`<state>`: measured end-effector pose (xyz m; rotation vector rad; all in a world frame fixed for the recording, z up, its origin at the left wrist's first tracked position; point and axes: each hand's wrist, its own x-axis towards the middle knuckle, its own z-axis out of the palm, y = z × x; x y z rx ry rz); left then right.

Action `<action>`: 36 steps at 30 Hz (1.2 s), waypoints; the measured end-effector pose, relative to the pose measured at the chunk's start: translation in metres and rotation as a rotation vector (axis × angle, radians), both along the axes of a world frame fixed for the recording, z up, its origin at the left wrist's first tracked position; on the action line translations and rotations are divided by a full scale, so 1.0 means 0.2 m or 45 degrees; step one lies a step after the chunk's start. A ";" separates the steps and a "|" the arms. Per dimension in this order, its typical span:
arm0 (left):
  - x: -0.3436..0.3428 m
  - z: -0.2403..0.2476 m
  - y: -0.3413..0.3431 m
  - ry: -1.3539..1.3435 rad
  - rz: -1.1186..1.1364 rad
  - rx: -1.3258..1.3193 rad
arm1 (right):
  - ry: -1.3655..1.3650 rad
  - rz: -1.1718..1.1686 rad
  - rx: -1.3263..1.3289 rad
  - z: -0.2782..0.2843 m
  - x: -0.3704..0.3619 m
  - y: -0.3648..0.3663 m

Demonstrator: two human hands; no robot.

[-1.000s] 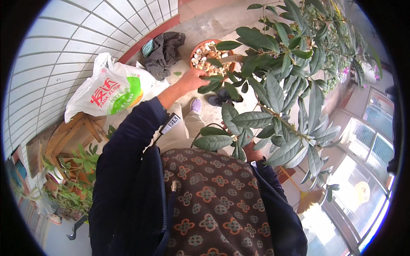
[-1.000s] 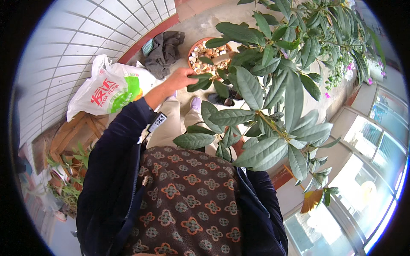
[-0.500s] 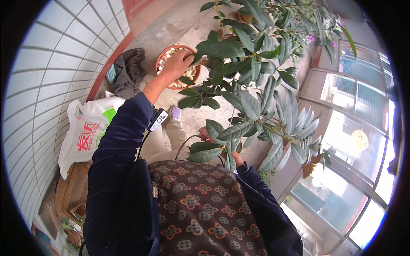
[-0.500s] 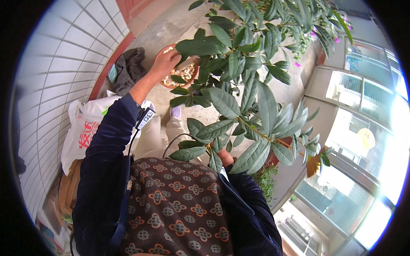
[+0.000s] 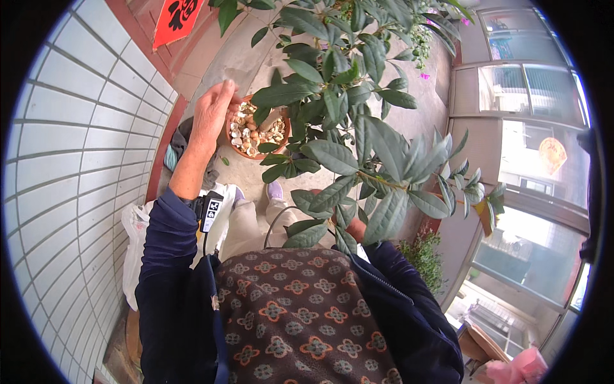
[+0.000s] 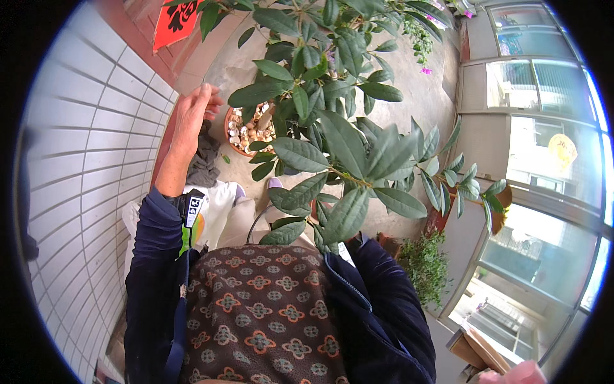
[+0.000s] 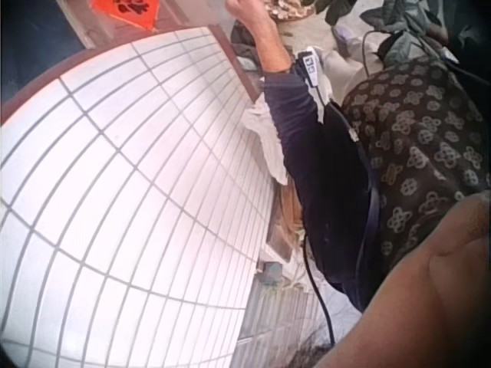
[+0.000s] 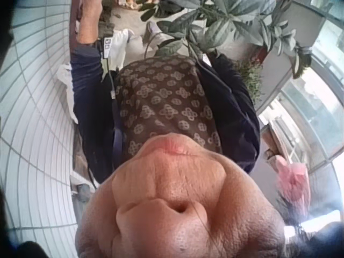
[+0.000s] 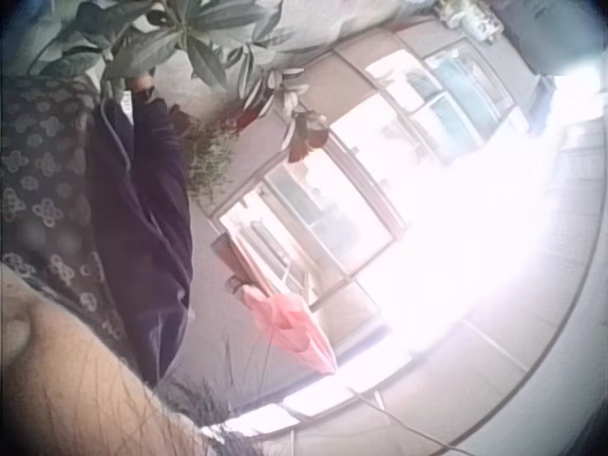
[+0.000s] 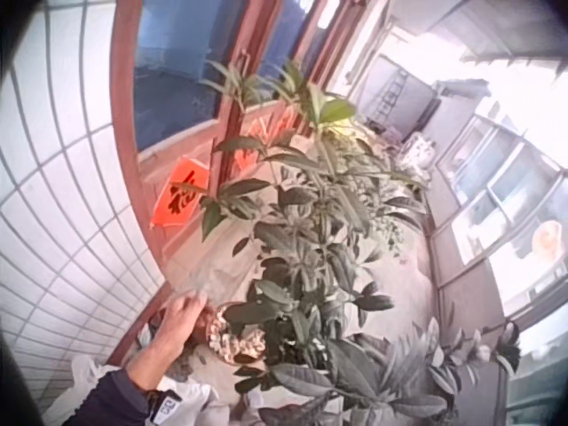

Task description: The person trims several potted plants on a balcony using shears. They move between different plants, including a bougainvillea and a long-leafed plant, cutting leaves and stems. The person also moves a small stool to access a plant.

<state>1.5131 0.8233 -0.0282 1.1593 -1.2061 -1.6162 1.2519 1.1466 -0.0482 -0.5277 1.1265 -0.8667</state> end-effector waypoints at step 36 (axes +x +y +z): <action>-0.12 0.65 0.40 -0.216 -0.077 -0.303 | 0.699 0.416 -0.345 1.26 -0.50 -0.27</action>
